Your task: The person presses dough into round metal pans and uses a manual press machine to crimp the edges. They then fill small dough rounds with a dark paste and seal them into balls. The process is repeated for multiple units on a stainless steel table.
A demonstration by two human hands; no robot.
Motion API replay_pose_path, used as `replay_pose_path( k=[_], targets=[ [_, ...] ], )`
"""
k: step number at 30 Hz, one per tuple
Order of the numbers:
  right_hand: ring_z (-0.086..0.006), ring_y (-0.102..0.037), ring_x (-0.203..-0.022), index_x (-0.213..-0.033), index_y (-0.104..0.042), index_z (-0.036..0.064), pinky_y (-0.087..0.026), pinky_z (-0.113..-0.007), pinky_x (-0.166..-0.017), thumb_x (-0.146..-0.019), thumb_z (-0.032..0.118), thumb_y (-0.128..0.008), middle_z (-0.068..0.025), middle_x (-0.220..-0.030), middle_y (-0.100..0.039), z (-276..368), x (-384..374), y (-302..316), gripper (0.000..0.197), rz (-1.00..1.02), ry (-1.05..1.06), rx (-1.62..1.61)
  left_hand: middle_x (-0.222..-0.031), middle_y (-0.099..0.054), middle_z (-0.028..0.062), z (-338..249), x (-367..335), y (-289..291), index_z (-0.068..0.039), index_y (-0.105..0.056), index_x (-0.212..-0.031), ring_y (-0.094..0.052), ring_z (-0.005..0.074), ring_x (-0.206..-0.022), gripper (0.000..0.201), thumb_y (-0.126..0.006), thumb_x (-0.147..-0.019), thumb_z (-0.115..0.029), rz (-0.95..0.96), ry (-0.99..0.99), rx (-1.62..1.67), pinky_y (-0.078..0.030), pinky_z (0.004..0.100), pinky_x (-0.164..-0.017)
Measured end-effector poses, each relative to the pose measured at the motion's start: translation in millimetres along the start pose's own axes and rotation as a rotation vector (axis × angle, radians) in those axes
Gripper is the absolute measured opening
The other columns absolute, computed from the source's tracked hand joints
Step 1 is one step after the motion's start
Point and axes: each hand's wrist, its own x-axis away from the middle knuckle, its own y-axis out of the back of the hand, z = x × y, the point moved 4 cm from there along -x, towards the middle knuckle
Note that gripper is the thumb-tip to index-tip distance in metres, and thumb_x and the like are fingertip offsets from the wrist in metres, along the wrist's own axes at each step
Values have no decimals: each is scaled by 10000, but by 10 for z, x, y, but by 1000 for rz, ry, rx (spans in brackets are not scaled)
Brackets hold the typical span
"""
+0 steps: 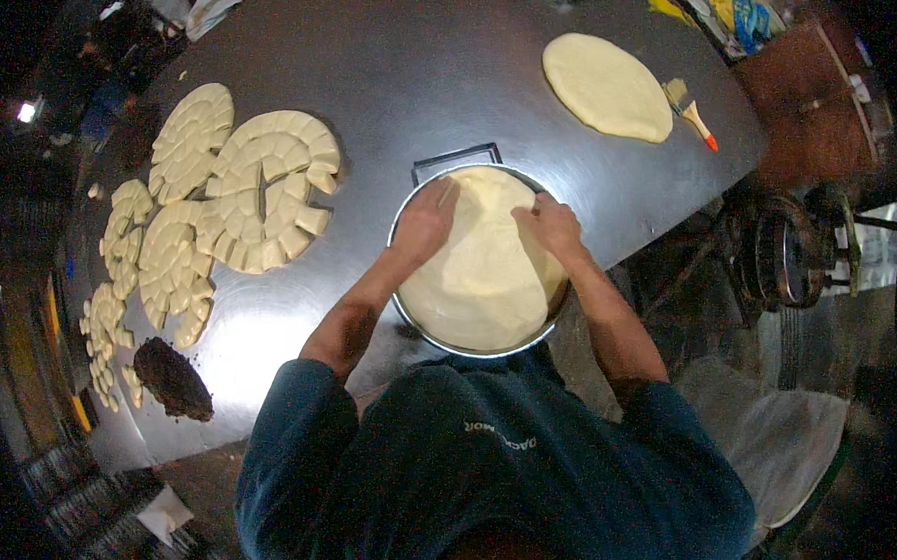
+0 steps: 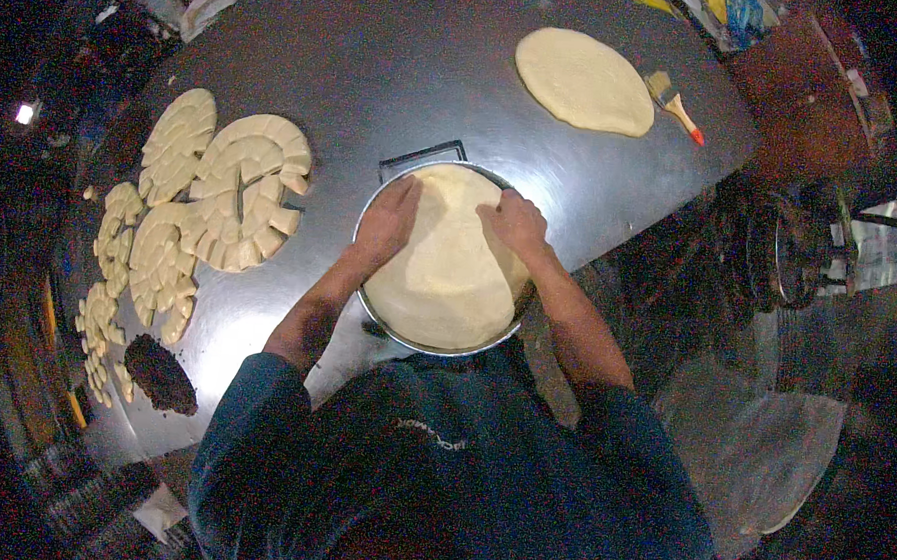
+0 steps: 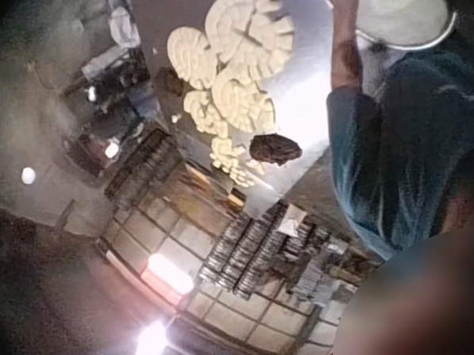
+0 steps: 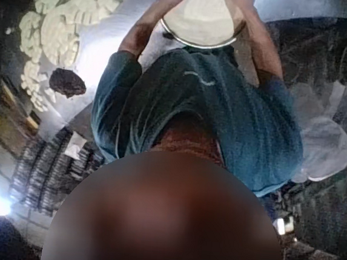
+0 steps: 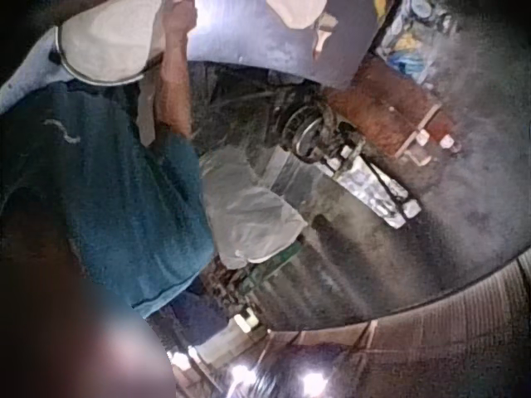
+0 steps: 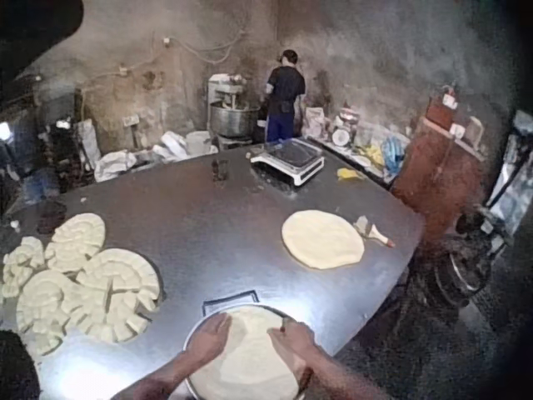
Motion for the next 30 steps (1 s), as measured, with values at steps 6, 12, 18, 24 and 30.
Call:
replay_pose_path(
  k=[6, 12, 18, 24, 30],
  targets=[
    [-344, -643, -896, -920, -647, 30, -501, -415, -825, -759, 343, -668, -184, -908, -671, 568, 164, 348, 353, 147, 491, -48, -1374, -435, 192, 147, 230, -30, 8, -449, -1311, -404, 332, -1287, 487, -546, -871, -175, 223, 185, 197, -355, 378, -1067],
    [-192, -610, -916, -1077, -647, 13, -476, -295, -824, -751, 238, -722, -108, -1020, -658, 328, -16, 11, 404, 539, -78, -684, -1424, -368, 210, -5, -153, 137, 27, -401, -1343, -325, 350, -1338, 544, -507, -903, -276, 564, 357, 170, -277, 408, -1108],
    [-278, -676, -743, -946, -686, -44, -522, -359, -698, -757, 324, -701, -179, -878, -697, -95, -133, 0, 414, 330, -170, -727, -1479, -240, 250, -194, 272, -152, 59, -293, -1397, -151, 377, -1407, 685, -499, -914, -381, 335, 106, -35, -129, 456, -1153],
    [-371, -591, -995, -1203, -523, -38, -490, -427, -857, -861, 352, -589, -249, -1091, -604, 526, 290, 273, 523, -360, 445, -50, -1474, -254, 246, -97, 178, -59, 39, -313, -1393, -174, 391, -1398, 680, -490, -908, -404, 501, 155, 15, -144, 505, -1137],
    [-345, -149, -1414, -1420, -314, 37, -93, -541, -1122, -933, 426, -438, -201, -1512, -201, 773, 42, -769, 635, -55, 796, 388, -1486, -232, 244, -86, 337, -195, 25, -278, -1419, -171, 392, -1400, 725, -491, -898, -433, 411, 173, -229, -126, 519, -1136]
  ],
)
